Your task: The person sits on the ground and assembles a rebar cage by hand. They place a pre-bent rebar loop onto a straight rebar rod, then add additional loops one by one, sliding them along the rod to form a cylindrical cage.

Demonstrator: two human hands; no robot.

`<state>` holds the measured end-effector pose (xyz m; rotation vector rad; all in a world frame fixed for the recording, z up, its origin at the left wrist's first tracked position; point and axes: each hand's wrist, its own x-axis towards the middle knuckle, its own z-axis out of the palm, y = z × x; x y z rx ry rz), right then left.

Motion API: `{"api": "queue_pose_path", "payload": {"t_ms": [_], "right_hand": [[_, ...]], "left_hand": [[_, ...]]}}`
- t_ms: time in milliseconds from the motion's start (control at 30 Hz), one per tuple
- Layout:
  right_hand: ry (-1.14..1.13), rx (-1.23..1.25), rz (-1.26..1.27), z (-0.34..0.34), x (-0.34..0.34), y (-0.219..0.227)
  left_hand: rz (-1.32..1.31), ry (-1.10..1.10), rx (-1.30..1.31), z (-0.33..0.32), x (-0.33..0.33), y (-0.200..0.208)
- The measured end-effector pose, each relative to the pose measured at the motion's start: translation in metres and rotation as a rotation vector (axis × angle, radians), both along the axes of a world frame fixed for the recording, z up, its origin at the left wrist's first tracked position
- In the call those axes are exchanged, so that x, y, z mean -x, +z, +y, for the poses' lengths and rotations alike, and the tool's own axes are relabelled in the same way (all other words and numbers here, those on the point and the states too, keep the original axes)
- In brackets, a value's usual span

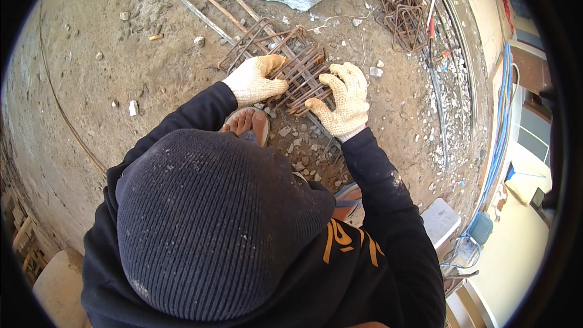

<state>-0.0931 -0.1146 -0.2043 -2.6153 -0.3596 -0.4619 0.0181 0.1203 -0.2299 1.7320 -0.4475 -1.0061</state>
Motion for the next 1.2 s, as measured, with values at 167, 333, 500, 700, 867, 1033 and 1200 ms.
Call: {"api": "queue_pose_path", "payload": {"t_ms": [167,333,500,700,867,1033,1200], "right_hand": [[-0.011,0.105,0.063,0.003,-0.002,0.009],[-0.019,0.118,0.104,0.003,-0.003,0.012],[0.027,0.027,0.105,-0.007,-0.001,0.008],[-0.016,-0.102,0.081,-0.008,0.007,0.003],[-0.063,-0.051,0.028,-0.013,0.024,0.006],[-0.065,-0.007,0.061,-0.017,0.027,0.006],[-0.080,0.004,0.058,-0.016,0.026,0.004]], "left_hand": [[-0.051,0.021,-0.008,-0.004,0.006,0.007],[-0.253,-0.098,-0.289,-0.013,0.008,0.030],[-1.215,-0.043,-0.287,-0.018,0.020,0.037],[-0.694,-0.337,-0.248,-0.027,0.034,0.040],[0.219,-0.205,-0.053,-0.021,0.008,0.030],[-0.161,-0.271,-0.032,-0.025,0.011,0.027],[0.286,-0.192,-0.067,-0.024,0.001,0.037]]}}
